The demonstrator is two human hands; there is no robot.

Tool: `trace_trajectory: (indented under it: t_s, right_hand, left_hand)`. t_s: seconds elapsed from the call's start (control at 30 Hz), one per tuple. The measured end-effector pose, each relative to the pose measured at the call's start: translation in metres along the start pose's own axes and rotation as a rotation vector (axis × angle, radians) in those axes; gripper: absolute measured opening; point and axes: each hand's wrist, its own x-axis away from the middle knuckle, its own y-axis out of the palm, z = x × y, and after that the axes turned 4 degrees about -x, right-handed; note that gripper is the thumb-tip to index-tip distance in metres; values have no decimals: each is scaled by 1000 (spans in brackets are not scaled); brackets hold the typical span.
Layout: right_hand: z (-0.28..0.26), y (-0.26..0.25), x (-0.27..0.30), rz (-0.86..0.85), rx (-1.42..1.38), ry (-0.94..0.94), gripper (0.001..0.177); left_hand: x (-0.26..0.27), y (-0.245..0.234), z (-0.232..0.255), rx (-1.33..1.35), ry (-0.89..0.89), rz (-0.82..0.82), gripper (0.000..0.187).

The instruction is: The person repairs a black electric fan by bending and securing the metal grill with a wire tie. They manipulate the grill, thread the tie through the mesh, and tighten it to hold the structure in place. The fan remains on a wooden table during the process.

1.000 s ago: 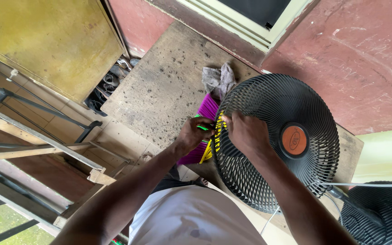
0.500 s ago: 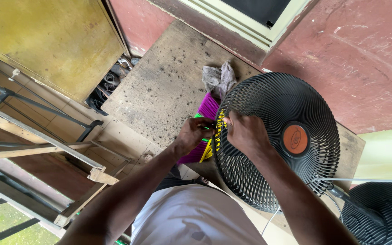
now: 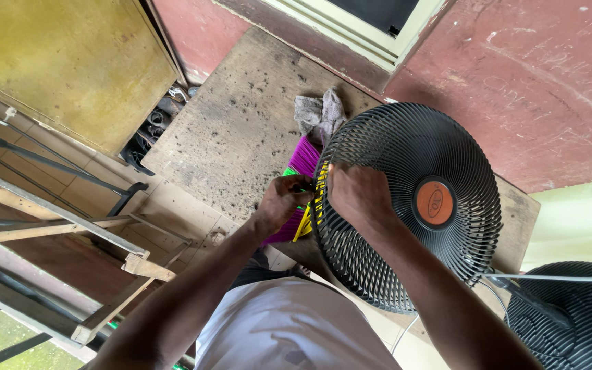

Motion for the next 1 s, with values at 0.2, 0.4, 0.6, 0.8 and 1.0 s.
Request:
trace_trajectory:
  t_s: [0.2,0.4,0.6,0.8,1.0]
  right_hand:
    - [9,2,-2,-87,12,-160,30]
    - [1,18,0,-94,-66,-31,27]
    - [-27,27,0,97,-147,101,24]
    - [-28,-8,24,129,-251,221,28]
    - [19,-9,81,513,-866,422,26]
  left_hand:
    - [-1,2,-4,14,-4,39,33]
    - [8,-1,-7,70,123,-31,36]
    - [10,0,-6,-42,53,25,39]
    - [-13,-5,-8,-188,2,135,35]
    - [-13,9,11,-572,387,281,31]
